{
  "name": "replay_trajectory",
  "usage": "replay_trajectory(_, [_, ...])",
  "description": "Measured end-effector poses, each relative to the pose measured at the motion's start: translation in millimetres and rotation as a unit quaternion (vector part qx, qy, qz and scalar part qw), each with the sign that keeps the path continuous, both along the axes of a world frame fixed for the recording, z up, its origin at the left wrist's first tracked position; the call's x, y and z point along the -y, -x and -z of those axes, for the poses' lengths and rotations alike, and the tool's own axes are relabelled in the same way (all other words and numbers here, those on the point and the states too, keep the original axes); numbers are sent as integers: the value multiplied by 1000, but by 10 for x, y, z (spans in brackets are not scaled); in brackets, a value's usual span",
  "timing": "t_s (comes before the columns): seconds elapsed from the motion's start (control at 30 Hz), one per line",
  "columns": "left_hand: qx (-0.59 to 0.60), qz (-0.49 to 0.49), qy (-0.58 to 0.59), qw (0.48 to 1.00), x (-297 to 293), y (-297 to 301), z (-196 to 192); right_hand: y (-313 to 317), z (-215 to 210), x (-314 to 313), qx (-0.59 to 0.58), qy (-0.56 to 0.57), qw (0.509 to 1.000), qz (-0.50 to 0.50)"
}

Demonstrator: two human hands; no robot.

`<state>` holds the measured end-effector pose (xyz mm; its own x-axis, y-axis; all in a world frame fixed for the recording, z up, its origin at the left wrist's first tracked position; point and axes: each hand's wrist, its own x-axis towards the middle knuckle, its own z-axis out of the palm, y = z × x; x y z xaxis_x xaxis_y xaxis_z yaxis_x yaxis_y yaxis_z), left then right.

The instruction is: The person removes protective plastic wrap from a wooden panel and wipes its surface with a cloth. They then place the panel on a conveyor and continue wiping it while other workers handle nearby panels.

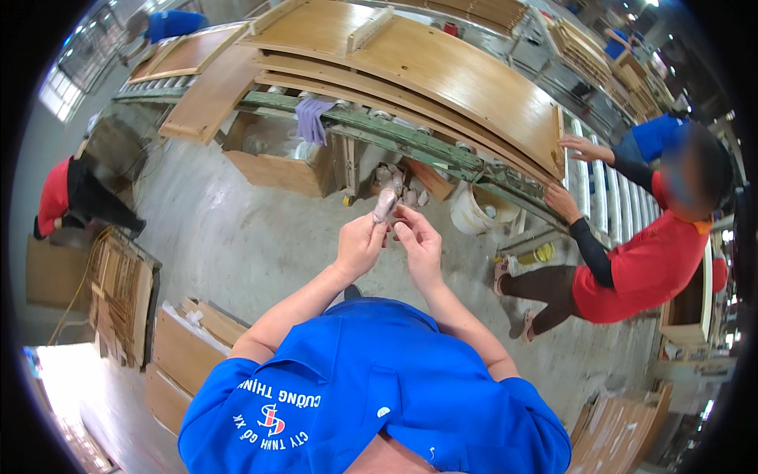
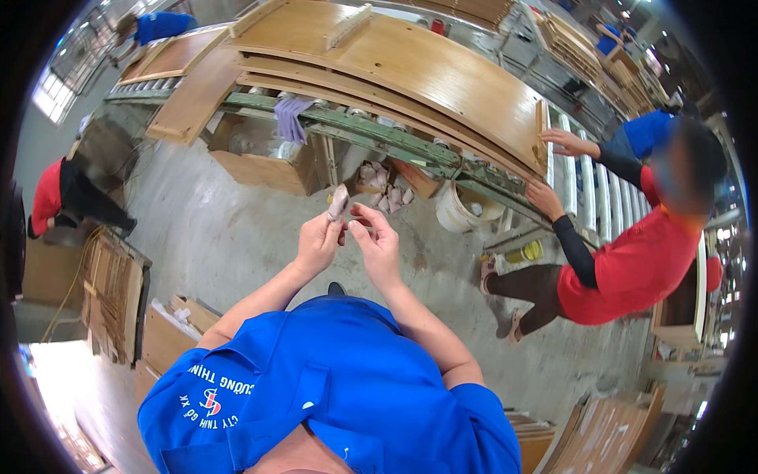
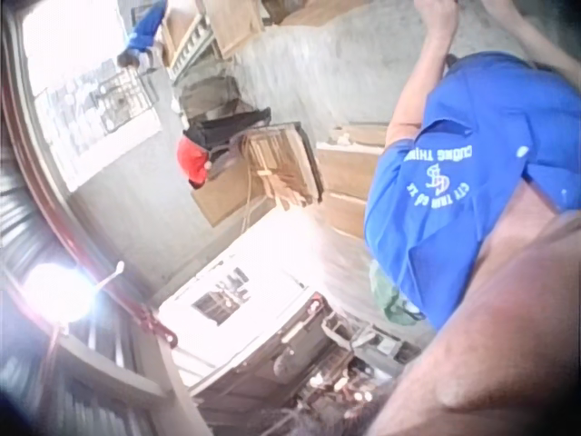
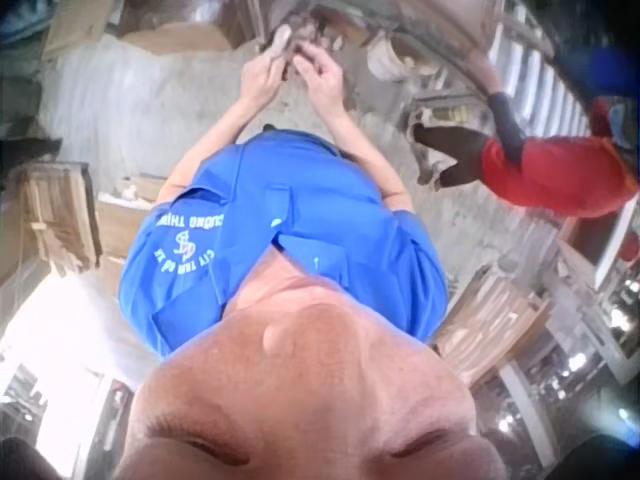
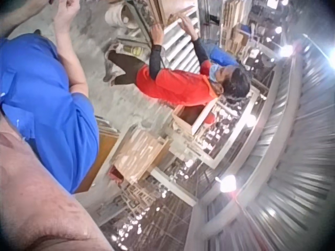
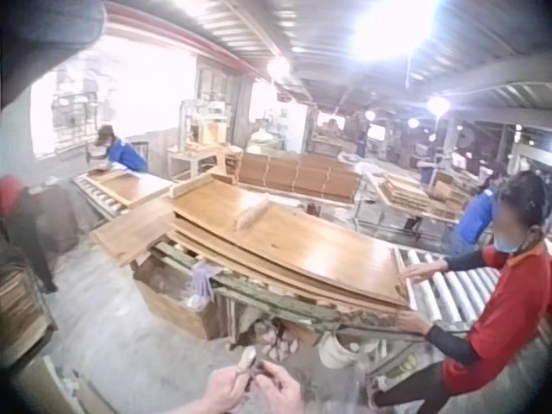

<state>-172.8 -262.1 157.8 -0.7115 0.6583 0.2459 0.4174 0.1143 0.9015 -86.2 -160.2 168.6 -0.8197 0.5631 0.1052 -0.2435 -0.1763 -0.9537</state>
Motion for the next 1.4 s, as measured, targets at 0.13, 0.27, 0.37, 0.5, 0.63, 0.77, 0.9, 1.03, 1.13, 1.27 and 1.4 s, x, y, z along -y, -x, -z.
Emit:
replay_trajectory(0.13, [-111, 58, 54, 991, -97, 178, 140, 221, 247, 19, 7, 112, 994, 1])
replay_trajectory(0.27, [158, 213, 3, 964, -31, 328, 193, 243, 383, -92, 5, 185, 982, -28])
replay_trajectory(0.37, [318, 266, -64, 908, -37, 328, 207, 212, 418, -223, 17, 164, 983, -77])
replay_trajectory(0.5, [270, 214, -59, 937, -214, 246, 255, 190, 378, -357, 10, 187, 977, -102])
replay_trajectory(0.63, [203, 171, -58, 963, -562, 135, 237, 127, 353, -535, 0, 181, 983, -33])
replay_trajectory(0.77, [237, 177, -105, 949, -1005, -30, 210, -33, 277, -849, -12, 108, 993, 34])
replay_trajectory(0.9, [337, 323, -79, 881, -1510, -70, 141, -339, 166, -1275, -55, 107, 991, 53])
replay_trajectory(1.03, [421, 421, -100, 797, -1987, -276, 171, -625, 78, -1684, -75, 168, 982, 40])
replay_trajectory(1.13, [501, 440, -84, 740, -2215, -388, 239, -737, 99, -1903, -60, 200, 978, 26])
replay_trajectory(1.27, [523, 423, -51, 738, -2351, -409, 322, -765, 120, -2023, -18, 198, 979, 46])
replay_trajectory(1.4, [574, 307, 15, 759, -2433, -494, 309, -735, 154, -2180, -43, 229, 971, 48])
